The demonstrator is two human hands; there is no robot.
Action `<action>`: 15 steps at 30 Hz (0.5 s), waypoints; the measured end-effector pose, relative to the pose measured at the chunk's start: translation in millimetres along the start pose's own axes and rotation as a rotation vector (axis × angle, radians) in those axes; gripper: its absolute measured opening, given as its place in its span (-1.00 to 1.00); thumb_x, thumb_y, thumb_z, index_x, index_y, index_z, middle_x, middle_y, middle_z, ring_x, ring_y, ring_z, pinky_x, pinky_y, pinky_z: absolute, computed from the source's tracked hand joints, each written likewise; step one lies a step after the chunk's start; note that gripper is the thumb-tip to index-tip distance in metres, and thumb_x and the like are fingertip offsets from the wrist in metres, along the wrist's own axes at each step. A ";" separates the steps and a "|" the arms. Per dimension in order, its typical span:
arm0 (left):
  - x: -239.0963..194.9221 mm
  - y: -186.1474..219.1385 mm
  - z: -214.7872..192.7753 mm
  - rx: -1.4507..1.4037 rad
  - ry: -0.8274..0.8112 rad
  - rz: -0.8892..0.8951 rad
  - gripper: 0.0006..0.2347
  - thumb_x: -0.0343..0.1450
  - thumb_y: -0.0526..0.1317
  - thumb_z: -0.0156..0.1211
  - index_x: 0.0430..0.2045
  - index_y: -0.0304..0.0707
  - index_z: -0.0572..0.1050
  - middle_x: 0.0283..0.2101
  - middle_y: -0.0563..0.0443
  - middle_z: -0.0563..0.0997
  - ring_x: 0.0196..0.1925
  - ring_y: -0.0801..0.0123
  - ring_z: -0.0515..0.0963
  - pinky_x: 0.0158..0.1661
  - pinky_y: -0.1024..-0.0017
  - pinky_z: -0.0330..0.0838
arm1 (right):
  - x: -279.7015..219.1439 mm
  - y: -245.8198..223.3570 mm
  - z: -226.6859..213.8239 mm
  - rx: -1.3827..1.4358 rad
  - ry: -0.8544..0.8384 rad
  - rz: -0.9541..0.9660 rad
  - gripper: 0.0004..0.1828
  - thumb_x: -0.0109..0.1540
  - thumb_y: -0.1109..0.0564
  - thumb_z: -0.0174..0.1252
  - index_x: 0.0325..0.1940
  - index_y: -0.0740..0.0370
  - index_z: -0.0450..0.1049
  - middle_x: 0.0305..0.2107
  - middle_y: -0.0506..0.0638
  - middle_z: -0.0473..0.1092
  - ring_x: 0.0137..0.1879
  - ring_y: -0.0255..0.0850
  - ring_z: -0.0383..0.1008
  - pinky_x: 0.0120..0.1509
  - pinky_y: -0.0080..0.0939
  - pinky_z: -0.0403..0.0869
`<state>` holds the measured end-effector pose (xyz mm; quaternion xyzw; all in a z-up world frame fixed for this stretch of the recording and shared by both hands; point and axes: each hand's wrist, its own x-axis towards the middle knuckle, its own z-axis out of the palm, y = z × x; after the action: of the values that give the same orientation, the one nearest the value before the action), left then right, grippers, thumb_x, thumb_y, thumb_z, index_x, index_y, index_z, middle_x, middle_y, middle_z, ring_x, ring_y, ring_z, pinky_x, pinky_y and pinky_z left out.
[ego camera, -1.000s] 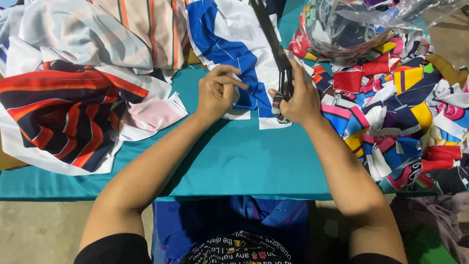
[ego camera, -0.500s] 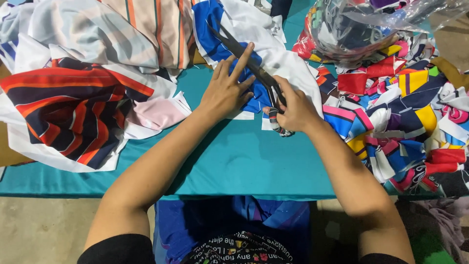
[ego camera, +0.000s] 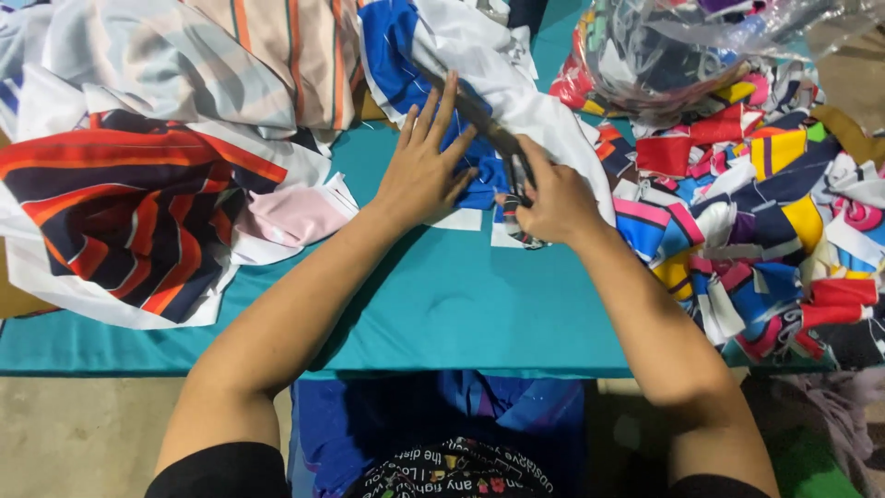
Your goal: The person is using a pair of large scissors to cut various colorful fabric scraps into smaller pieces or strips on a blue work surface.
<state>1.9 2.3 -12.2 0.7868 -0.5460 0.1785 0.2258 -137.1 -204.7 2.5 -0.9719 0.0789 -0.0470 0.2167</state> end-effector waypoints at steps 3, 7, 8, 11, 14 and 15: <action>5.4 -2.5 -13.8 -0.145 0.275 0.196 -0.80 0.60 -0.15 0.19 -0.15 -0.29 0.36 0.38 -0.41 0.21 0.11 -0.27 0.56 -0.08 0.01 0.50 | -3.9 10.4 -1.3 0.017 0.211 -0.028 -0.02 0.02 0.15 0.21 0.53 0.17 0.07 -0.34 0.13 0.52 -0.27 0.18 0.58 -0.19 0.24 0.56; -2.7 3.1 -6.1 -0.241 0.054 0.269 -0.68 0.53 0.05 0.14 -0.23 -0.27 0.43 -0.11 -0.18 0.50 -0.17 0.07 0.57 -0.46 0.26 0.44 | -5.5 22.7 -8.0 0.096 0.486 -0.208 -0.13 0.24 0.14 0.43 0.48 0.36 0.07 -0.16 0.31 0.55 -0.29 0.04 0.67 -0.27 -0.09 0.66; -8.3 4.4 5.9 -0.195 -0.100 0.185 -0.76 0.46 0.01 0.19 -0.24 -0.13 0.45 -0.15 -0.02 0.53 -0.17 0.10 0.62 -0.34 0.22 0.51 | -6.1 27.5 -9.6 0.086 0.546 -0.170 -0.14 0.21 0.11 0.44 0.48 0.27 0.14 -0.33 0.18 0.54 -0.32 0.05 0.64 -0.26 -0.05 0.59; -7.2 25.1 -2.8 -0.249 -0.381 0.071 -0.84 0.37 -0.11 0.19 -0.30 -0.12 0.48 -0.27 -0.01 0.54 -0.27 0.01 0.61 -0.35 0.08 0.48 | -7.4 30.0 -18.0 0.045 0.611 -0.208 -0.16 0.25 0.13 0.43 0.51 0.23 0.12 -0.37 0.05 0.59 -0.27 0.00 0.66 -0.20 -0.06 0.58; 4.2 53.7 -39.6 -0.564 -0.724 0.107 -0.85 0.40 -0.14 0.18 -0.43 -0.22 0.53 -0.42 -0.04 0.60 -0.42 0.11 0.54 -0.40 0.17 0.38 | -7.7 21.4 -24.6 0.115 0.581 -0.269 -0.17 0.33 0.20 0.37 0.53 0.25 0.00 -0.19 0.08 0.63 -0.13 -0.05 0.70 -0.06 -0.09 0.63; 5.8 62.7 -53.3 -0.778 -0.941 0.161 -0.78 0.44 -0.08 0.22 -0.51 -0.21 0.59 -0.49 0.08 0.66 -0.48 0.35 0.51 -0.33 0.37 0.37 | -7.9 16.5 -24.1 0.224 0.537 -0.260 -0.18 0.34 0.22 0.34 0.53 0.22 -0.03 -0.14 0.13 0.62 -0.05 -0.05 0.70 0.03 -0.07 0.64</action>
<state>-56.9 8.1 45.3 0.5976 -0.6698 -0.3837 0.2169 -150.1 -228.1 16.6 -0.8969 0.0028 -0.3373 0.2861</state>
